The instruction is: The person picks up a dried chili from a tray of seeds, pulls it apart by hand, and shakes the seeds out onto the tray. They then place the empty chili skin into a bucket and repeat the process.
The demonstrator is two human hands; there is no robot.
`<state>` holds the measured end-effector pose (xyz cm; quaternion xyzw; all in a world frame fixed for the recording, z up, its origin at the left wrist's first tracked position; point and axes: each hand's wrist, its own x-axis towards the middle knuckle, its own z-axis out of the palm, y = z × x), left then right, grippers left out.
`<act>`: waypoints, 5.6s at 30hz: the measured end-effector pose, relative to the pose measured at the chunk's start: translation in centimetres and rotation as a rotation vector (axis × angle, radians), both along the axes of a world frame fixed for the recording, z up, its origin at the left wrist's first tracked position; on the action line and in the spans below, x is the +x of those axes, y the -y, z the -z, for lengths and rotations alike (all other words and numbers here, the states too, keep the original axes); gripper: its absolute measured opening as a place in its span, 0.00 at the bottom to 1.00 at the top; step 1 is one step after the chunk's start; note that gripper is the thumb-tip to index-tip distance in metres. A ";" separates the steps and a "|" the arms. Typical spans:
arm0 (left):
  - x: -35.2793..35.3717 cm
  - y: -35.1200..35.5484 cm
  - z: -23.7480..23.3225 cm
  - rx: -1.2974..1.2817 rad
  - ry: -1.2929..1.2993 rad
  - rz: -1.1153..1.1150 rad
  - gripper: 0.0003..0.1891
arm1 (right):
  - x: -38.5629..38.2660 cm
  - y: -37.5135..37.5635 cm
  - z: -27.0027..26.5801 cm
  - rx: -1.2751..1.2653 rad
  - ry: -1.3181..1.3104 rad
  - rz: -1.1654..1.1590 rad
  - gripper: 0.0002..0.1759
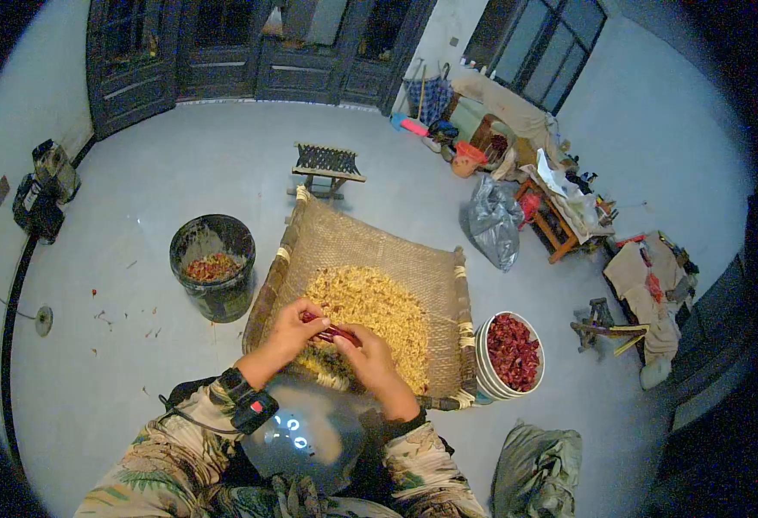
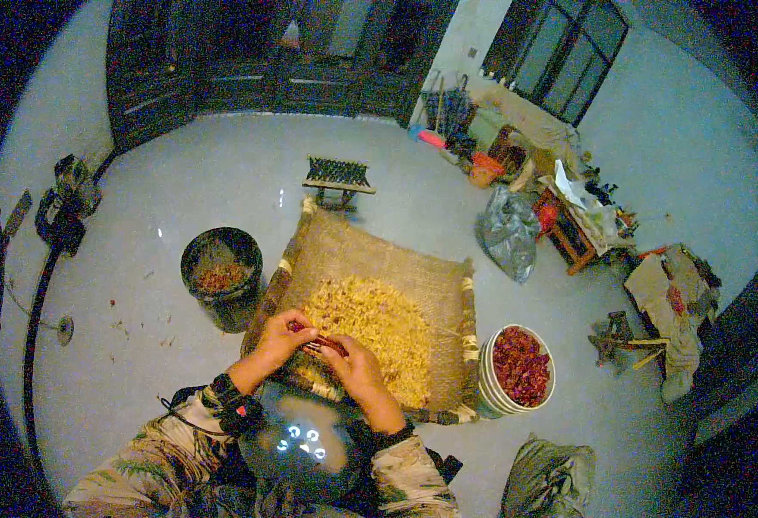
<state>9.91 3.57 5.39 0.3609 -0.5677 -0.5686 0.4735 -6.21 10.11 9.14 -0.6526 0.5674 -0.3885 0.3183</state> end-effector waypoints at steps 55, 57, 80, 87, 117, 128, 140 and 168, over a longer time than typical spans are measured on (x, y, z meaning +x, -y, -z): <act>0.8 -0.1 0.0 -0.188 0.443 -0.061 0.13 | -1.6 1.9 4.7 -0.118 -0.080 0.151 0.14; 0.7 0.0 0.0 -0.273 0.531 -0.099 0.11 | -1.5 2.1 4.9 -0.129 -0.060 0.127 0.15; -0.5 0.4 1.2 -0.009 0.293 0.088 0.10 | -2.3 2.0 5.1 -0.202 0.000 0.191 0.11; -0.6 0.4 1.3 0.201 0.050 0.120 0.09 | -2.5 2.3 5.4 -0.101 0.128 0.186 0.13; 0.1 0.7 0.7 0.027 0.185 -0.049 0.10 | -1.9 4.3 8.3 0.011 0.330 0.070 0.12; -0.5 0.2 -0.1 0.155 0.099 0.009 0.13 | -2.5 4.1 7.7 -0.073 0.310 0.215 0.12; 0.3 1.4 1.1 0.083 0.115 0.002 0.08 | -2.0 4.1 6.1 0.066 0.739 0.012 0.17; 0.0 0.8 0.8 -0.011 0.115 0.008 0.12 | -2.0 3.6 5.7 0.104 0.767 -0.058 0.19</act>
